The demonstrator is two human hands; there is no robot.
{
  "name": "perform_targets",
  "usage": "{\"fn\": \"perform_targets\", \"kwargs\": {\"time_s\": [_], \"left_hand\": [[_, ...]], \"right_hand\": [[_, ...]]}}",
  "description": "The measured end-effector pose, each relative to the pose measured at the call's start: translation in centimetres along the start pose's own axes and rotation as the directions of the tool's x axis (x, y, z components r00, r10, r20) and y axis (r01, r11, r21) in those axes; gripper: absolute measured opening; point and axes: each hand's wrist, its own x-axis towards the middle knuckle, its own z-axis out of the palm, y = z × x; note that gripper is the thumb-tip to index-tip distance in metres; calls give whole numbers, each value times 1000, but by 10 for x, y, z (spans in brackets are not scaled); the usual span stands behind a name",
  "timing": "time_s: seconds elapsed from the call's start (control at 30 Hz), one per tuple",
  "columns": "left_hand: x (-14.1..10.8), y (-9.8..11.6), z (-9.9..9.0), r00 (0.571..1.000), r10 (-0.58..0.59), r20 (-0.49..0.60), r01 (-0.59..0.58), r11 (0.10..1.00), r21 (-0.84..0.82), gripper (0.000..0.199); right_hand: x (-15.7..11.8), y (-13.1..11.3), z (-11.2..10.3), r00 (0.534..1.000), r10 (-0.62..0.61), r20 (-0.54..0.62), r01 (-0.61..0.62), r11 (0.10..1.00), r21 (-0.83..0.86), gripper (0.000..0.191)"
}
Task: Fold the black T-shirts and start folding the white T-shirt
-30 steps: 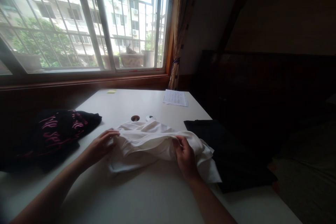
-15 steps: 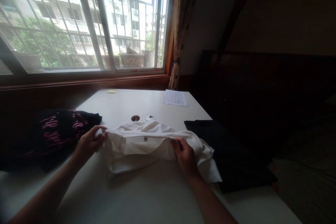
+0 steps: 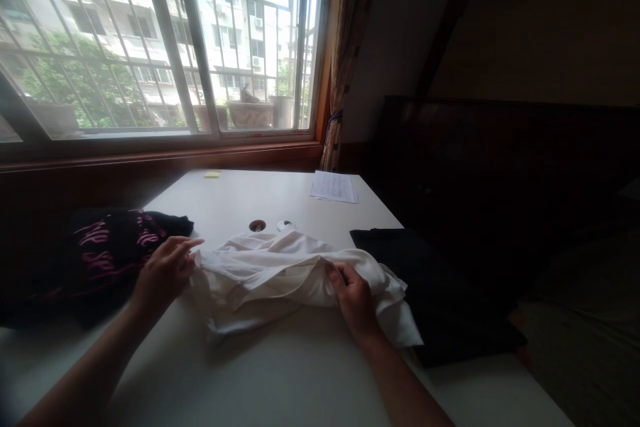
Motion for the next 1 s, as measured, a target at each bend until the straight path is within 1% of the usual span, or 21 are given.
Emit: {"fn": "perform_targets", "kwargs": {"time_s": [0.07,0.17,0.27,0.33,0.4,0.47,0.5,0.53,0.6,0.67,0.7,0.77,0.9,1.0], "left_hand": [[1,-1,-4,998,69,3,-69,997,36,34],[2,4,-8,983,176,54,-176,984,5,37],[-1,15,-6,945,286,157,-279,958,-68,46],[-5,22,0,916,334,222,-319,942,-104,54],[-9,26,6,891,367,268,-342,930,-135,57],[-12,25,13,879,374,296,-339,926,-166,50],[-13,24,15,879,367,304,-325,928,-180,44],[-13,22,17,882,353,311,-306,933,-191,39],[-14,19,21,890,316,329,-262,944,-199,33],[-15,17,23,899,276,341,-221,956,-192,36],[-16,16,24,903,260,343,-206,960,-187,38],[-17,15,25,908,248,337,-194,963,-186,43],[-16,15,25,908,232,348,-174,966,-190,39],[-13,18,19,894,198,403,-126,972,-198,34]], "right_hand": [[0,0,0,1000,-4,4,4,1000,-7,50],[1,0,1,1000,-8,10,8,1000,-12,51],[0,1,2,1000,-18,7,18,1000,-20,49],[-1,3,3,999,-32,4,32,999,-35,47],[-2,5,3,998,-60,-7,59,995,-78,43],[-3,6,2,989,-146,-23,142,979,-148,37],[-3,6,1,975,-220,-29,211,960,-184,33],[-2,5,1,951,-307,-31,293,931,-217,28],[0,5,-1,882,-471,-18,450,853,-264,18],[4,5,-1,823,-568,17,548,785,-288,11],[6,7,-1,810,-586,40,570,768,-294,10],[9,11,2,811,-578,91,575,758,-307,14],[12,24,8,852,-494,174,523,784,-336,24],[12,31,9,869,-455,193,494,793,-356,20]]}}
